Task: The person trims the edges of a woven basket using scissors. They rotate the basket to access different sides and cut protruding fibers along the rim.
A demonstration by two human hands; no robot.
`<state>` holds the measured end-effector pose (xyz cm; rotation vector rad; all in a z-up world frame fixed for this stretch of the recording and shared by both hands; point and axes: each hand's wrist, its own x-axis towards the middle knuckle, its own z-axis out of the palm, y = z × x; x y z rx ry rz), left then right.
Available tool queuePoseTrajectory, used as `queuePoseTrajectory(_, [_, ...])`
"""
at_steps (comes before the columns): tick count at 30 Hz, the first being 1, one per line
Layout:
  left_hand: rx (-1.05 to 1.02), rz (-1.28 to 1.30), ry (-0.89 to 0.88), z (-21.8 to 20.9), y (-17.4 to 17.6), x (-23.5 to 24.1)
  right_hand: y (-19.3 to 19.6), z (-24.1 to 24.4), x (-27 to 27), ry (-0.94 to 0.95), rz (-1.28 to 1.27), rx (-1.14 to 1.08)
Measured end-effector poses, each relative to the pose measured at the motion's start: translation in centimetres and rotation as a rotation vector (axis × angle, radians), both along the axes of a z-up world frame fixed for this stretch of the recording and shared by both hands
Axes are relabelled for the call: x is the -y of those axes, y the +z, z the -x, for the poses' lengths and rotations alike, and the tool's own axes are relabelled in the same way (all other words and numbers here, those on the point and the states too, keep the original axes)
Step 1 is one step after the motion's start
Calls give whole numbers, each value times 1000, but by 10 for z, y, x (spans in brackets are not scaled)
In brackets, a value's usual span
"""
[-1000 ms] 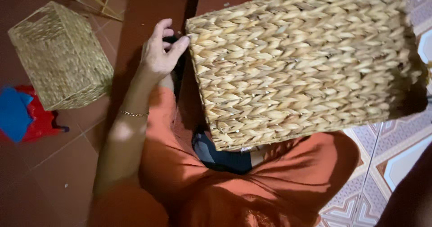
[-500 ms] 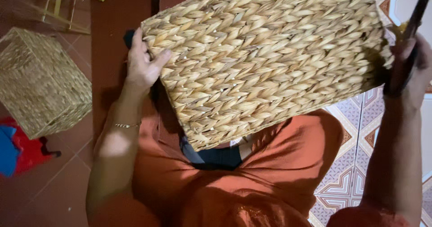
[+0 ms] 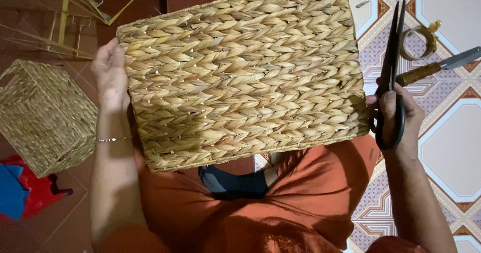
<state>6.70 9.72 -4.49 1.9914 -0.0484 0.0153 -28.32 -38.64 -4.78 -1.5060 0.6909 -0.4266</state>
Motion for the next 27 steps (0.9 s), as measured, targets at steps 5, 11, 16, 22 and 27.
queuePoseTrajectory(5, [44, -51, 120, -26, -22, -15, 4, -4, -1, 0, -21, 20])
queuePoseTrajectory(11, [155, 1, 63, -39, -42, -29, -10, 2, 6, -16, -37, 9])
queuePoseTrajectory(16, [360, 113, -122, -41, -63, -36, -18, -11, 17, 50, 87, 40])
queuePoseTrajectory(22, [115, -127, 129, -47, -58, -21, -9, -58, 25, 188, 185, 115])
queuePoseTrajectory(27, [-72, 250, 72, -26, -50, -21, -6, -107, 22, 155, 225, 32])
